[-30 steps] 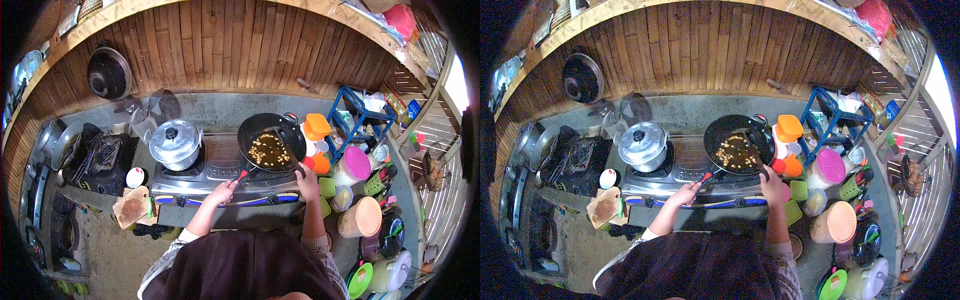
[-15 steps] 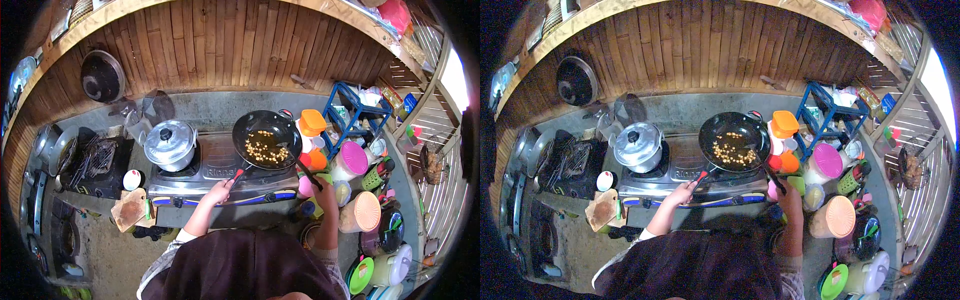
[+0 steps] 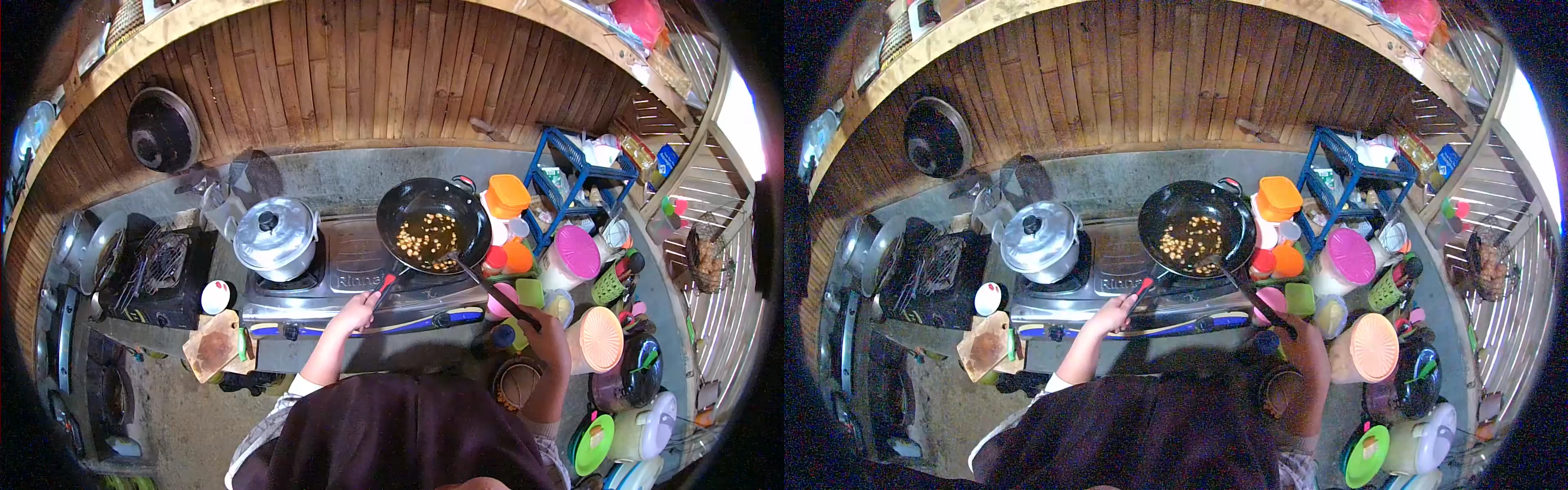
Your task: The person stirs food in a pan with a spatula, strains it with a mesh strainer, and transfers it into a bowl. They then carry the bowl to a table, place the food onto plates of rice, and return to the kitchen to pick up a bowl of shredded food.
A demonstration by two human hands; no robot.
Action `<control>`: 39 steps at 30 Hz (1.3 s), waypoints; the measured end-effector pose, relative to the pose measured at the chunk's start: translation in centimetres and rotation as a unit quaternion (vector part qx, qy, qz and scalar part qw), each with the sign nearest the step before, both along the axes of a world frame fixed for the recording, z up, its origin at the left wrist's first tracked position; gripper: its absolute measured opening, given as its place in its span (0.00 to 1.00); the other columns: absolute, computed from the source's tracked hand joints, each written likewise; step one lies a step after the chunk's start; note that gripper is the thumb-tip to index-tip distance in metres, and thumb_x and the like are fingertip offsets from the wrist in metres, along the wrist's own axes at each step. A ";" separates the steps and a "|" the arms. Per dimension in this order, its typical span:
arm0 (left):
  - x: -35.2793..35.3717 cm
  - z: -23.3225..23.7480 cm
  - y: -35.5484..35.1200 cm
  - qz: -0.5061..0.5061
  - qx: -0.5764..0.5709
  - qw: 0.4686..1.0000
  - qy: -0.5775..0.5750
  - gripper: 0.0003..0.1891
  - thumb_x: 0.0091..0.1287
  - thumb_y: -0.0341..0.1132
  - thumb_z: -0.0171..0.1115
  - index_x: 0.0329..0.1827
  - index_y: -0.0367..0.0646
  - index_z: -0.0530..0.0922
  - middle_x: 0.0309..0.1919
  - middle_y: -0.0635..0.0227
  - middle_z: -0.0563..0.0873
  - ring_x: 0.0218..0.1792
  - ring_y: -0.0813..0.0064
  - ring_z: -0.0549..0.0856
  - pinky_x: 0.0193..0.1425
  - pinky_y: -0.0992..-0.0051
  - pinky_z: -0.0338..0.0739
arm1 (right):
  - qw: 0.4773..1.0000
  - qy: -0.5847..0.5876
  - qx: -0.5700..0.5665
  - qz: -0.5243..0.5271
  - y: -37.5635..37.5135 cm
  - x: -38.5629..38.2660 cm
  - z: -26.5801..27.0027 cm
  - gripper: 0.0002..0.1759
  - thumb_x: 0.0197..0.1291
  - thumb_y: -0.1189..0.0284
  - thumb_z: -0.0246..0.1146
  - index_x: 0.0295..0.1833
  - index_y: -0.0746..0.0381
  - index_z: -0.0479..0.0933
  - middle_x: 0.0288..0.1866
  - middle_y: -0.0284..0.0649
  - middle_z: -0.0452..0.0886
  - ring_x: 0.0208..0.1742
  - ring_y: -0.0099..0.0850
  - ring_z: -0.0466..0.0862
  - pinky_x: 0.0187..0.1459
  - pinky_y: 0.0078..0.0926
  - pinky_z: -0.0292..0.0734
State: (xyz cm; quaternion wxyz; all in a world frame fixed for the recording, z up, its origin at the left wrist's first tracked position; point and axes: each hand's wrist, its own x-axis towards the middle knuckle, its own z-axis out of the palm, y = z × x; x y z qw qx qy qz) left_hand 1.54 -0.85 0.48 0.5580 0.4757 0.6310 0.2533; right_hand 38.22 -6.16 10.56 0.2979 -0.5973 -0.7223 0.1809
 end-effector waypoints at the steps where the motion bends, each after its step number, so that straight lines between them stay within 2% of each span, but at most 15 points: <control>1: 0.0 0.4 -0.1 -0.003 0.000 1.000 0.006 0.20 0.67 0.50 0.44 0.50 0.43 0.67 0.15 0.72 0.70 0.12 0.81 0.68 0.12 0.80 0.61 | 1.000 0.000 -0.010 -0.016 -0.3 -0.3 0.3 0.18 0.51 0.74 0.61 0.49 0.65 0.74 0.32 0.47 0.80 0.30 0.29 0.78 0.35 0.25 0.72; 3: -0.1 0.2 0.1 -0.006 0.001 1.000 0.013 0.20 0.67 0.50 0.44 0.50 0.43 0.67 0.15 0.72 0.70 0.12 0.82 0.68 0.12 0.81 0.61 | 0.999 0.001 -0.020 -0.033 -0.5 -1.0 0.3 0.18 0.52 0.74 0.61 0.50 0.65 0.73 0.29 0.45 0.79 0.29 0.27 0.77 0.34 0.24 0.71; 5: -0.5 -0.9 0.6 -0.010 -0.023 0.999 -0.026 0.18 0.68 0.49 0.42 0.49 0.44 0.67 0.15 0.73 0.70 0.12 0.83 0.68 0.12 0.82 0.61 | 0.994 0.092 -0.060 -0.023 -0.1 -1.7 -0.6 0.16 0.54 0.73 0.59 0.49 0.65 0.73 0.41 0.47 0.80 0.44 0.38 0.79 0.47 0.30 0.71; 9: -1.1 -1.1 0.7 -0.021 -0.034 0.994 -0.097 0.16 0.68 0.50 0.42 0.42 0.47 0.67 0.15 0.74 0.72 0.13 0.83 0.70 0.13 0.83 0.63 | 0.971 0.191 -0.137 -0.051 2.8 -2.0 -9.5 0.14 0.56 0.74 0.58 0.49 0.65 0.72 0.43 0.45 0.79 0.47 0.34 0.77 0.51 0.27 0.68; 11: -1.5 -1.5 1.0 -0.016 -0.057 0.989 -0.133 0.16 0.68 0.51 0.42 0.41 0.48 0.67 0.18 0.71 0.75 0.16 0.82 0.74 0.14 0.84 0.66 | 0.976 0.204 0.075 0.033 4.1 -2.2 -13.7 0.13 0.56 0.75 0.56 0.48 0.63 0.72 0.44 0.47 0.78 0.50 0.34 0.76 0.54 0.25 0.66; 13: -1.9 -1.6 1.0 -0.013 -0.073 0.987 -0.142 0.16 0.67 0.52 0.42 0.40 0.49 0.67 0.21 0.68 0.78 0.19 0.80 0.78 0.15 0.84 0.68 | 0.968 0.243 0.055 0.022 4.3 -3.8 -12.0 0.14 0.56 0.75 0.56 0.48 0.65 0.72 0.47 0.48 0.77 0.51 0.36 0.76 0.55 0.26 0.66; 15: -2.1 -2.0 0.8 -0.009 -0.103 0.972 -0.210 0.17 0.67 0.53 0.42 0.42 0.49 0.67 0.23 0.66 0.80 0.20 0.78 0.79 0.14 0.84 0.67 | 0.971 0.208 0.116 0.009 5.0 -4.4 -12.3 0.15 0.57 0.77 0.55 0.51 0.66 0.72 0.27 0.28 0.71 0.25 0.15 0.67 0.26 0.14 0.63; 17: -2.4 -2.4 0.9 -0.016 -0.107 0.969 -0.222 0.19 0.67 0.54 0.42 0.47 0.49 0.67 0.26 0.61 0.81 0.22 0.78 0.80 0.16 0.84 0.69 | 0.974 0.201 0.105 0.008 5.1 -5.1 -11.3 0.16 0.57 0.78 0.55 0.52 0.67 0.71 0.28 0.29 0.72 0.26 0.16 0.68 0.28 0.13 0.64; 19: -2.3 -1.9 0.4 0.009 -0.114 0.963 -0.244 0.20 0.67 0.54 0.40 0.49 0.48 0.68 0.28 0.60 0.82 0.23 0.77 0.80 0.16 0.84 0.69 | 0.969 0.238 0.060 -0.006 5.4 -5.7 -11.0 0.16 0.56 0.76 0.55 0.49 0.72 0.71 0.49 0.52 0.76 0.53 0.39 0.75 0.56 0.28 0.66; 23: -2.7 -2.1 0.1 0.026 -0.126 0.950 -0.285 0.22 0.67 0.54 0.40 0.49 0.46 0.69 0.30 0.58 0.82 0.23 0.77 0.80 0.16 0.84 0.69 | 0.971 0.231 0.059 -0.008 6.0 -6.9 -11.4 0.16 0.56 0.76 0.56 0.49 0.71 0.72 0.48 0.52 0.76 0.53 0.39 0.75 0.55 0.28 0.66; 25: -2.8 -2.1 -0.3 0.031 -0.123 0.941 -0.315 0.23 0.67 0.54 0.40 0.49 0.43 0.69 0.30 0.58 0.82 0.24 0.77 0.80 0.16 0.84 0.69 | 0.973 0.185 0.134 -0.011 6.0 -7.7 -11.0 0.16 0.56 0.74 0.56 0.50 0.67 0.73 0.46 0.53 0.77 0.51 0.40 0.77 0.53 0.29 0.68; 32: -3.0 -3.0 -0.7 0.039 -0.141 0.933 -0.330 0.24 0.67 0.55 0.40 0.51 0.43 0.69 0.30 0.58 0.82 0.24 0.77 0.80 0.19 0.83 0.70 | 0.983 0.113 0.117 -0.083 6.7 -9.2 -11.3 0.18 0.56 0.69 0.57 0.53 0.57 0.72 0.39 0.54 0.77 0.42 0.49 0.78 0.44 0.36 0.72; 35: -3.0 -3.7 -0.7 0.032 -0.164 0.927 -0.337 0.29 0.65 0.60 0.38 0.54 0.44 0.69 0.30 0.58 0.82 0.24 0.77 0.80 0.21 0.83 0.71 | 0.983 0.074 0.143 -0.088 7.3 -9.4 -12.0 0.18 0.56 0.69 0.56 0.54 0.57 0.71 0.37 0.54 0.78 0.40 0.50 0.78 0.41 0.39 0.73; 37: -3.1 -4.0 -0.8 0.009 -0.153 0.896 -0.416 0.34 0.62 0.65 0.35 0.56 0.46 0.68 0.29 0.59 0.82 0.25 0.78 0.81 0.21 0.84 0.71 | 0.984 0.067 0.137 -0.088 7.6 -9.5 -12.2 0.18 0.56 0.68 0.57 0.53 0.57 0.71 0.37 0.54 0.78 0.39 0.49 0.78 0.40 0.39 0.73; 39: -3.1 -4.2 -0.9 0.008 -0.146 0.891 -0.430 0.36 0.61 0.67 0.34 0.56 0.46 0.68 0.29 0.60 0.82 0.25 0.78 0.81 0.22 0.84 0.71 | 0.986 0.058 0.129 -0.091 7.6 -9.7 -12.1 0.18 0.56 0.69 0.56 0.53 0.57 0.71 0.38 0.54 0.78 0.39 0.50 0.78 0.40 0.39 0.73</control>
